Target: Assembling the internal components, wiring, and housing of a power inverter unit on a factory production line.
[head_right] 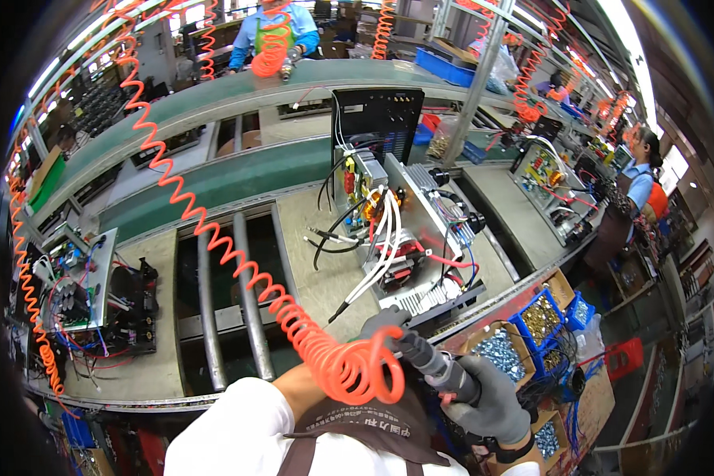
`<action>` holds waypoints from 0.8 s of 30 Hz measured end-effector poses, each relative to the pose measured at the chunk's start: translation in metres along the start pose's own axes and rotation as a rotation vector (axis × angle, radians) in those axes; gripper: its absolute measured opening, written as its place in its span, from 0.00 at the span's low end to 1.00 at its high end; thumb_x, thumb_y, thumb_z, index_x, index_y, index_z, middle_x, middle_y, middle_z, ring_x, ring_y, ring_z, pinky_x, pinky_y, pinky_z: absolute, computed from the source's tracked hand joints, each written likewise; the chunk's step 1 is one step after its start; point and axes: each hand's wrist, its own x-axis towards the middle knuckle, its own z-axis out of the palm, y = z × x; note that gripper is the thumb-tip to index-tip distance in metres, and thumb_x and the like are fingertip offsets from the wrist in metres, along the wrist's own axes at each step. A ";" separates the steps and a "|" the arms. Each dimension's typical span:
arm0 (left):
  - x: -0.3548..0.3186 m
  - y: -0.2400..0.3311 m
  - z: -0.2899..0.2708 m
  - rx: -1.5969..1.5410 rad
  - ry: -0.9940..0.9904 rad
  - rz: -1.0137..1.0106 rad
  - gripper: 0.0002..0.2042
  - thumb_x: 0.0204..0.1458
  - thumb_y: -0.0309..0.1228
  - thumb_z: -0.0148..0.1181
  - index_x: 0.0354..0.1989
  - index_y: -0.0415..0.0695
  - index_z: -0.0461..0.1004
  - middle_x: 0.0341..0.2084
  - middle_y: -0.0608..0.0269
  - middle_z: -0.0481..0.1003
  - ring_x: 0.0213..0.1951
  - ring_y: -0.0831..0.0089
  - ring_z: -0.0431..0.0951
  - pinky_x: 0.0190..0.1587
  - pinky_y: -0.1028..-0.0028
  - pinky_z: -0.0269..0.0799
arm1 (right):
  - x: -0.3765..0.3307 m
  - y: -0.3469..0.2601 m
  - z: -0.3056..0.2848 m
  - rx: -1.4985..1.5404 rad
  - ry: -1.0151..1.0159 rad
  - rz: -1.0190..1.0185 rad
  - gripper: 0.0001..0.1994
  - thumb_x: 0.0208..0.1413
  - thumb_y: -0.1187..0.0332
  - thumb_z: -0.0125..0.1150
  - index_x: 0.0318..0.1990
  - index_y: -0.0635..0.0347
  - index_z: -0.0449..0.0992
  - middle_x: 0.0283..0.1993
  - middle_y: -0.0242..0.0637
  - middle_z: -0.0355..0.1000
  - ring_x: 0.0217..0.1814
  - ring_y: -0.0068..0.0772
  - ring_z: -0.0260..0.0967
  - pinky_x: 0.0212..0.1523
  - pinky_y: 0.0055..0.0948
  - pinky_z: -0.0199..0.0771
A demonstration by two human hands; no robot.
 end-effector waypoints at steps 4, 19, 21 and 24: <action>-0.034 0.017 0.000 -0.405 0.373 -0.140 0.14 0.53 0.40 0.61 0.40 0.42 0.75 0.33 0.55 0.76 0.40 0.62 0.76 0.42 0.68 0.71 | 0.043 -0.015 0.003 0.038 -0.219 -0.162 0.22 0.44 0.71 0.73 0.47 0.66 0.72 0.37 0.41 0.74 0.35 0.31 0.73 0.37 0.30 0.73; -0.201 -0.103 -0.070 -0.126 0.356 -0.253 0.23 0.43 0.43 0.69 0.48 0.47 0.76 0.42 0.51 0.74 0.47 0.50 0.73 0.51 0.59 0.70 | 0.155 -0.114 0.109 0.225 -0.890 -0.428 0.24 0.54 0.73 0.65 0.58 0.65 0.64 0.42 0.40 0.73 0.42 0.23 0.71 0.41 0.28 0.72; -0.218 -0.105 -0.083 0.084 0.252 -0.410 0.23 0.43 0.46 0.69 0.46 0.48 0.77 0.41 0.52 0.74 0.46 0.52 0.73 0.49 0.59 0.71 | 0.168 -0.134 0.121 0.234 -0.907 -0.520 0.24 0.54 0.72 0.66 0.57 0.63 0.65 0.41 0.39 0.72 0.40 0.24 0.70 0.42 0.27 0.72; -0.245 -0.119 -0.095 0.277 0.242 -0.540 0.20 0.40 0.48 0.70 0.39 0.51 0.81 0.37 0.55 0.74 0.45 0.57 0.73 0.46 0.61 0.73 | 0.193 -0.163 0.121 0.467 -1.029 -0.432 0.26 0.51 0.77 0.66 0.57 0.68 0.64 0.42 0.34 0.68 0.41 0.23 0.66 0.41 0.26 0.70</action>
